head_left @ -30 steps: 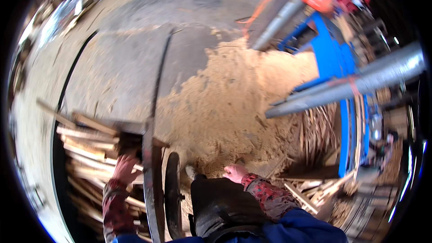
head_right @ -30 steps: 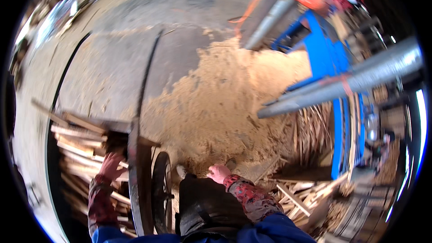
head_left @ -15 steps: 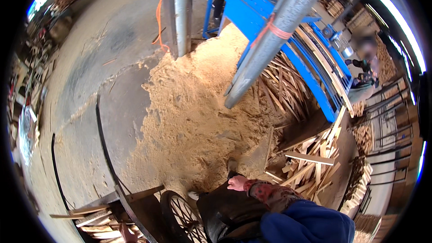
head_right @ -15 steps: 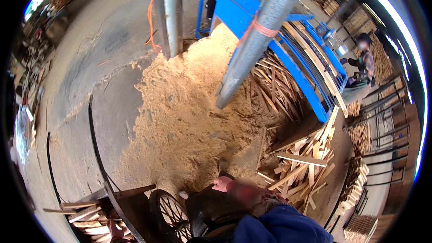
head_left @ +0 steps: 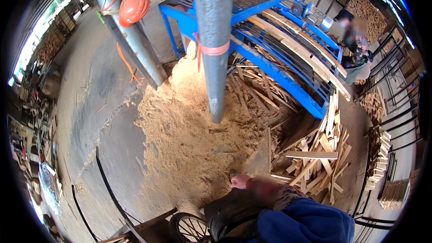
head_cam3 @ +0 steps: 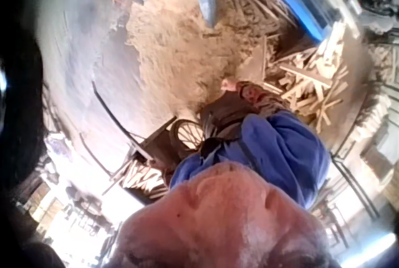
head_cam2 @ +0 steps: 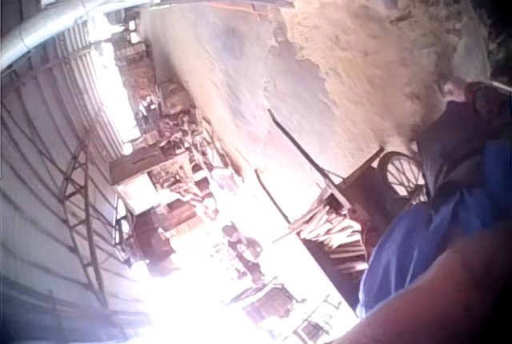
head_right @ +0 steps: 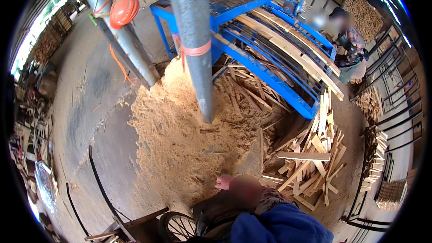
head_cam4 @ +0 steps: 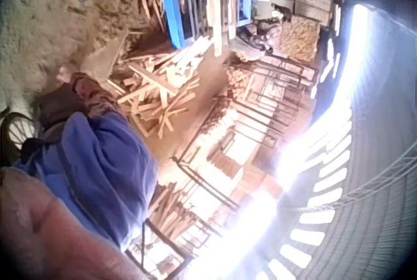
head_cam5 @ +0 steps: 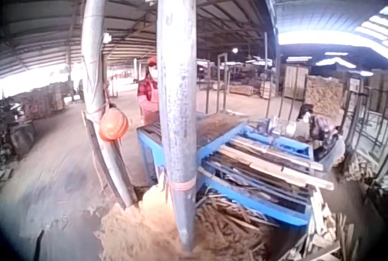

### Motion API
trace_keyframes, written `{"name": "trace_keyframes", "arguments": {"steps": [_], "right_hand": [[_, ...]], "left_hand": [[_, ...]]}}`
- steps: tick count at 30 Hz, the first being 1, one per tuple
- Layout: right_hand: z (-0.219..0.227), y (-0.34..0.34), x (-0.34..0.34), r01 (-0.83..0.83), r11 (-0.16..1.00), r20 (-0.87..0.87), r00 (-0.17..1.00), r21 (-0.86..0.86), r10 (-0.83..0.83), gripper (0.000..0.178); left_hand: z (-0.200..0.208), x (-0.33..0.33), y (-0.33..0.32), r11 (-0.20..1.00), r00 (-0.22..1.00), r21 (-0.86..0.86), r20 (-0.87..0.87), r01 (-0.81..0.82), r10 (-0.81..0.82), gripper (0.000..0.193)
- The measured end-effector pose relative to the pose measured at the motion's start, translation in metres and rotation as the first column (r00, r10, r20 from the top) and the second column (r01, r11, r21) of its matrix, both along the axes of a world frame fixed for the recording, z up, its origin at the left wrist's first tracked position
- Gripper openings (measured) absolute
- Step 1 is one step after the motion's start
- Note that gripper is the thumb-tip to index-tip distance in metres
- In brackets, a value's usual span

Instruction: The person picks up thin wooden strips from a pile on the floor and places them into a black wheelbarrow. They repeatedly gather handfuls of wood and transfer them to the cart, occasionally adjusting the pile.

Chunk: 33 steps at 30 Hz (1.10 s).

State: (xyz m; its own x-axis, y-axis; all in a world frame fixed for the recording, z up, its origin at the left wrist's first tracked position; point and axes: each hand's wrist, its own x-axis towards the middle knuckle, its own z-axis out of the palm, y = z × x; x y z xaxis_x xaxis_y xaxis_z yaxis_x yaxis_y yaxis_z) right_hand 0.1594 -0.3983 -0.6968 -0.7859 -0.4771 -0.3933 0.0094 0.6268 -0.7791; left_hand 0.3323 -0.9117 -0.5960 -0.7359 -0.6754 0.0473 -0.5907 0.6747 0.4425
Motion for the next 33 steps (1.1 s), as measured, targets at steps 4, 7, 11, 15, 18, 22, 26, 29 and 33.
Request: {"name": "trace_keyframes", "arguments": {"steps": [4,7,11,15,18,22,26,29,33], "right_hand": [[0.024,0.048,-0.029,0.186,0.957,0.086,0.974,0.223,-0.21,0.033],[0.022,0.08,-0.042,0.295,0.925,-0.012,0.954,0.241,-0.301,0.034],[0.044,0.104,-0.06,0.388,0.889,0.029,0.913,0.243,-0.407,0.036],[0.058,0.091,-0.09,0.374,0.893,0.061,0.914,0.249,-0.4,0.037],[0.059,0.104,-0.09,0.419,0.846,0.093,0.877,0.329,-0.471,0.039],[0.079,0.104,-0.102,0.541,0.807,0.049,0.823,0.235,-0.566,0.039],[0.116,0.106,-0.122,0.667,0.738,0.022,0.74,0.096,-0.672,0.035],[0.12,0.133,-0.12,0.736,0.674,-0.039,0.677,0.066,-0.735,0.034],[0.132,0.181,-0.133,0.788,0.615,-0.079,0.615,0.021,-0.785,0.033]], "left_hand": [[-0.017,-0.028,0.043,0.981,0.994,0.186,-0.101,0.052,-0.034,0.024],[-0.042,-0.037,0.058,0.917,0.982,0.376,-0.174,0.134,-0.072,0.02],[-0.055,-0.08,0.086,0.617,0.984,0.78,0.012,0.101,-0.175,0.025],[-0.112,-0.15,0.064,0.191,0.802,0.978,0.176,-0.079,-0.57,0.054],[-0.078,-0.235,0.178,0.299,0.976,0.951,0.138,-0.082,-0.17,0.02],[-0.027,-0.355,0.254,0.354,0.907,0.935,0.128,0.025,-0.402,0.021],[0.005,-0.449,0.323,0.29,0.867,0.937,-0.027,0.195,-0.497,0.022],[0.025,-0.499,0.398,0.149,0.768,0.949,-0.126,0.278,-0.628,0.021],[0.026,-0.524,0.491,0.012,0.71,0.964,-0.187,0.265,-0.679,0.016]]}}
